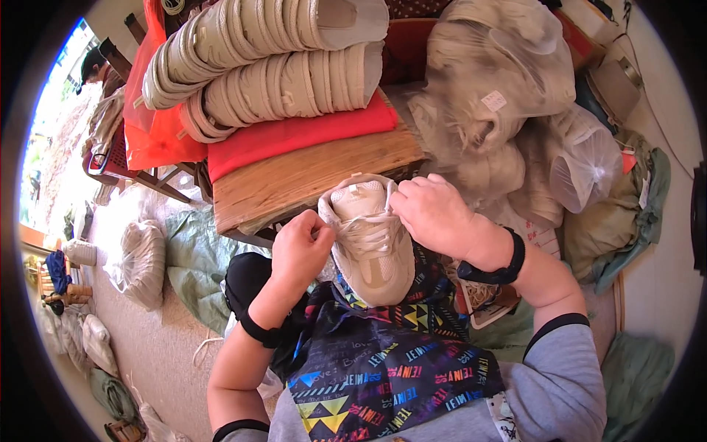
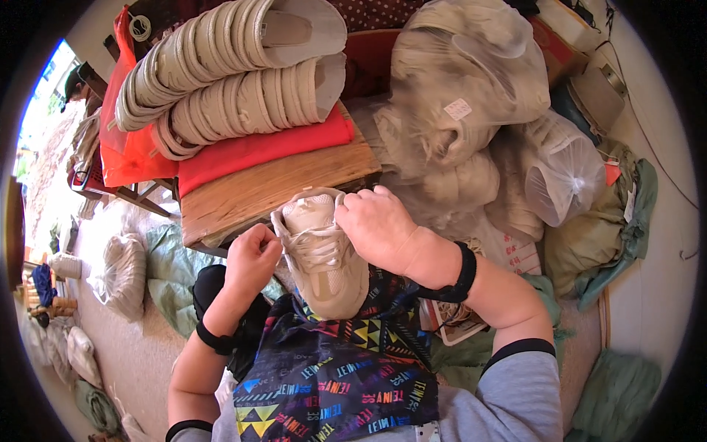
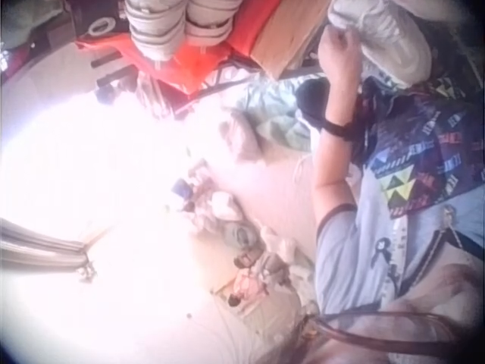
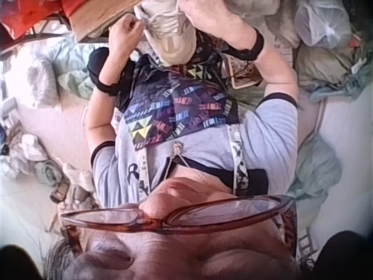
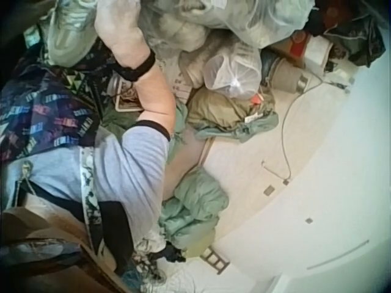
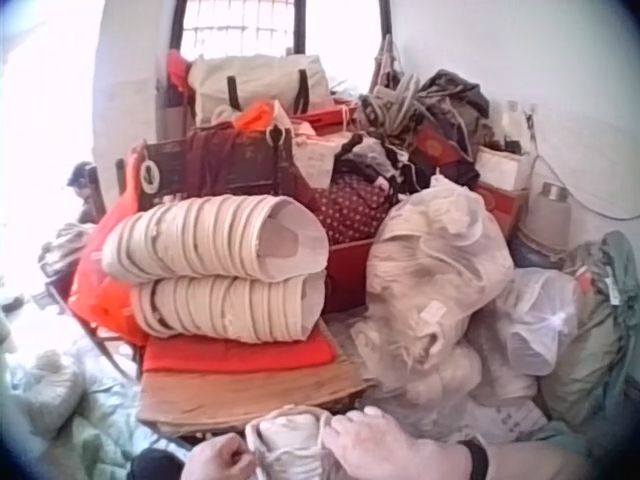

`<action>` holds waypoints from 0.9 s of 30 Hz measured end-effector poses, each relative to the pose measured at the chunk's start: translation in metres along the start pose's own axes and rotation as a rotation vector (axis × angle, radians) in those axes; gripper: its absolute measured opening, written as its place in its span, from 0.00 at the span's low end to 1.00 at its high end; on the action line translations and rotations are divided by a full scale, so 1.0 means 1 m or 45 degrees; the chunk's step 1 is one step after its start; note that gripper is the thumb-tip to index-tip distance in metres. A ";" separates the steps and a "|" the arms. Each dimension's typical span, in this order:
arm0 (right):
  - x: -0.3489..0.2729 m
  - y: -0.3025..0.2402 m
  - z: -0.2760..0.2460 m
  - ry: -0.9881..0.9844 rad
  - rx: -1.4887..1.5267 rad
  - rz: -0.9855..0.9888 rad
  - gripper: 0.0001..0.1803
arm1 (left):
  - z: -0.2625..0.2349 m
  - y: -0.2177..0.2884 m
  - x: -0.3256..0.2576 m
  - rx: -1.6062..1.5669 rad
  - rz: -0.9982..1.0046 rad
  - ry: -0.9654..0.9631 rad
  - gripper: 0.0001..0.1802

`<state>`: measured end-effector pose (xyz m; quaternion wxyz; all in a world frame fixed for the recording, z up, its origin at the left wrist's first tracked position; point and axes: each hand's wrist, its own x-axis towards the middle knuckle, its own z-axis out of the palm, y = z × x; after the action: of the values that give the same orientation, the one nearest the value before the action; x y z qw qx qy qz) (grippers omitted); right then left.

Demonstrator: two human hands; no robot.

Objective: The recorder is lacing a white sneaker in a workshop setting.

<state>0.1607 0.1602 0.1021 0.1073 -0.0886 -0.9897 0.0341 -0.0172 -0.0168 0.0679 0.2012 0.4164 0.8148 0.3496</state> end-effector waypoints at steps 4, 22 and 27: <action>0.014 0.003 -0.014 0.058 -0.103 -0.142 0.05 | -0.001 0.009 0.002 0.306 0.315 0.113 0.08; 0.019 0.012 0.043 0.171 0.839 0.273 0.08 | 0.007 0.013 0.025 0.268 0.672 0.244 0.05; 0.066 -0.021 -0.017 0.756 0.926 0.099 0.06 | 0.001 0.052 0.031 -0.879 0.377 -0.186 0.08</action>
<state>0.0972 0.1527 0.1340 0.4083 -0.0883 -0.8359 0.3560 -0.0062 0.0306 0.1043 0.3343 0.4613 0.5637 0.5981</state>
